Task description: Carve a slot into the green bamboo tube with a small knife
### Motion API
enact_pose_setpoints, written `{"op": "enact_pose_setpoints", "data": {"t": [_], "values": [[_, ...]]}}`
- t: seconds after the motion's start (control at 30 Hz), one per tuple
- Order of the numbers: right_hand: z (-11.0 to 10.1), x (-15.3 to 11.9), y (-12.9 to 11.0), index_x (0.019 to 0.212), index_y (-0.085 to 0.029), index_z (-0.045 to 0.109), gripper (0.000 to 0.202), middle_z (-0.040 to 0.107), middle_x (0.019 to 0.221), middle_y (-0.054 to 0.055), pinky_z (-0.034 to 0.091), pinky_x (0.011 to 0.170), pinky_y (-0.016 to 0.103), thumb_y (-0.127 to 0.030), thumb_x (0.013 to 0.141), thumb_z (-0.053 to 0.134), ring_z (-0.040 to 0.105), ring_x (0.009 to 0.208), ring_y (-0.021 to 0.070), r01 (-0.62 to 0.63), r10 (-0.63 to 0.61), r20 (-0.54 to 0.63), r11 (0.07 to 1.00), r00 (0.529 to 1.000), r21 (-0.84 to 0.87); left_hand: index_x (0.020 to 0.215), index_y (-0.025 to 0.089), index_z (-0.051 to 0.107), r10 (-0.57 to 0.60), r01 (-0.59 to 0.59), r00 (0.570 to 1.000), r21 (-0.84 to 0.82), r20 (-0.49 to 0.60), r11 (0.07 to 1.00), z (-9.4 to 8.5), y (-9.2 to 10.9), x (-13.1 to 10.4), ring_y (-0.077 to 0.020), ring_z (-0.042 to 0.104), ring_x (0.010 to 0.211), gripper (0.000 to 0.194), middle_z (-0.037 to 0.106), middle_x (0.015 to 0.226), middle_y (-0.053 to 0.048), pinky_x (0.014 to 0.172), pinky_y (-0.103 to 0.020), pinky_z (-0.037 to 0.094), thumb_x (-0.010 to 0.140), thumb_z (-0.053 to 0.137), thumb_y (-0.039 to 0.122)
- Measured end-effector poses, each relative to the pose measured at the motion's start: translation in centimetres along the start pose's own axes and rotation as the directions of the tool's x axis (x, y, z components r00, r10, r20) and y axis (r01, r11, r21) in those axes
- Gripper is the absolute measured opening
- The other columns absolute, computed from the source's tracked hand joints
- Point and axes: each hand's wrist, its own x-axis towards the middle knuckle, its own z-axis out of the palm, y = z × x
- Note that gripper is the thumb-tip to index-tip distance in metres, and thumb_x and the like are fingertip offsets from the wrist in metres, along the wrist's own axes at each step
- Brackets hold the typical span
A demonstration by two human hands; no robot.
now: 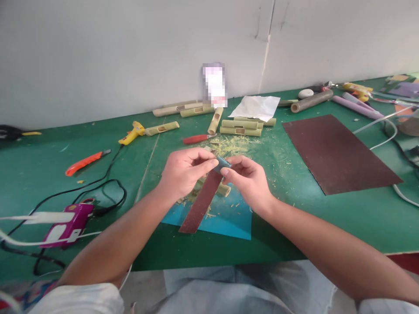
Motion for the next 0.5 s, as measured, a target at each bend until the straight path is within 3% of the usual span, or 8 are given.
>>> {"op": "enact_pose_setpoints", "data": {"t": [0.27,0.5], "values": [[-0.14,-0.03,0.11,0.076,-0.023,0.065,0.018,0.064,0.056,-0.004,0.047,0.052,0.029,-0.037,0.078,0.076,0.057,0.049,0.0123,-0.015,0.015,-0.012,1.0,1.0,0.027,0.078,0.016,0.068,-0.057,0.056,0.998,-0.072,-0.005,0.996,0.66,-0.34,-0.39,-0.0108,0.054,0.053,0.015,0.062,0.064,0.0,0.049,-0.023,0.043,0.082,0.068,0.03],[-0.17,-0.2,-0.01,0.069,-0.022,0.059,0.025,0.061,0.051,-0.005,0.043,0.049,0.026,-0.039,0.079,0.074,0.053,0.045,0.0098,-0.024,0.025,0.042,1.0,0.999,-0.003,0.072,0.016,0.061,-0.042,0.045,0.998,-0.064,0.049,0.997,0.53,-0.72,-0.26,-0.009,0.047,0.054,0.014,0.055,0.062,0.002,0.05,-0.021,0.038,0.079,0.066,0.027]]}}
